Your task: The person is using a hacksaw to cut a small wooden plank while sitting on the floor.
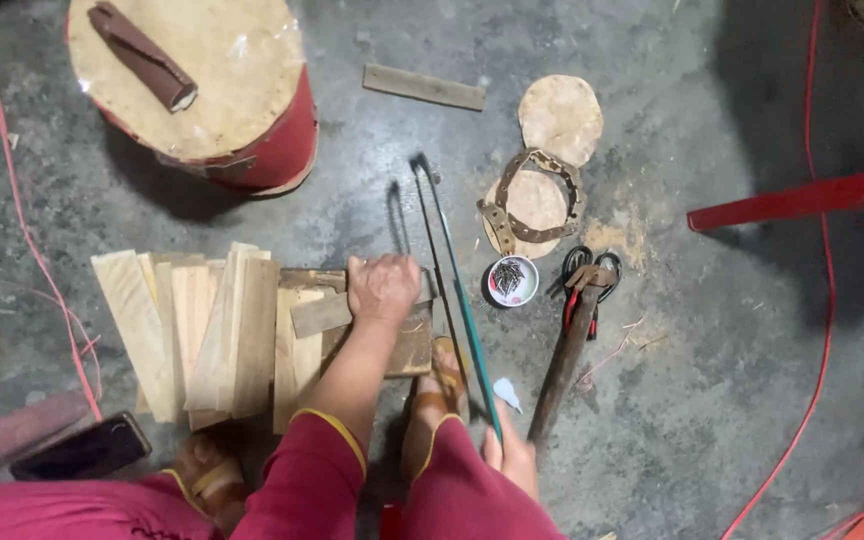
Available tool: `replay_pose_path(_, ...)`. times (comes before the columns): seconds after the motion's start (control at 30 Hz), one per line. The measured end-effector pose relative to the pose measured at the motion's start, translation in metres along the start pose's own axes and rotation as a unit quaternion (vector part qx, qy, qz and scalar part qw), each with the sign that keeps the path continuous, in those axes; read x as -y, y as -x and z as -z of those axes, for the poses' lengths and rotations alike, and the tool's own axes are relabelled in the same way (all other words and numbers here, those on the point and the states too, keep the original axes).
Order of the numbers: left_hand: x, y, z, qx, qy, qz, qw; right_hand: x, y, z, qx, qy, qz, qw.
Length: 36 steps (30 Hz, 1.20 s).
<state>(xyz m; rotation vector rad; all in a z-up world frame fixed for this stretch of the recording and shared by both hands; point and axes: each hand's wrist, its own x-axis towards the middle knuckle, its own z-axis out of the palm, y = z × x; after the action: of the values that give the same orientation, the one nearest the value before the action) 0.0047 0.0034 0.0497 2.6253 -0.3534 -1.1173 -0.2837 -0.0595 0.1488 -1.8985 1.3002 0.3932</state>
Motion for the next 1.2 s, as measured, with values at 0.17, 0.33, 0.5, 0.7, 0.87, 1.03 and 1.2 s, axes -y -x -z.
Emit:
replay_pose_path(0.17, 0.019, -0.021, -0.050, -0.205, -0.014, -0.076, 0.976, 0.063, -0.104, -0.039, -0.008, -0.022, 0.287, 0.958)
replay_pose_path(0.33, 0.016, -0.020, -0.047, -0.383, -0.018, -0.115, 0.916, 0.057, -0.100, -0.036, -0.025, 0.031, 0.285, 0.958)
replay_pose_path(0.5, -0.001, 0.004, 0.009, 0.036, 0.003, 0.017, 0.999, 0.003, -0.008, -0.003, 0.015, -0.034, 0.012, 0.999)
replay_pose_path(0.7, 0.013, -0.008, -0.024, -0.072, 0.007, -0.023, 0.997, -0.015, 0.018, 0.023, -0.085, -0.257, 0.079, 0.959)
replay_pose_path(0.87, 0.008, 0.013, -0.005, -0.063, -0.044, -0.042, 0.996, -0.088, -0.038, 0.020, -0.171, -0.136, 0.180, 0.959)
replay_pose_path(1.03, 0.013, 0.019, -0.017, -0.053, -0.137, -0.065, 0.987, -0.078, -0.039, 0.002, -0.135, -0.145, 0.187, 0.962)
replay_pose_path(1.2, 0.010, 0.016, -0.013, -0.056, -0.122, -0.057, 0.989, -0.048, -0.051, -0.012, -0.096, -0.097, 0.267, 0.954)
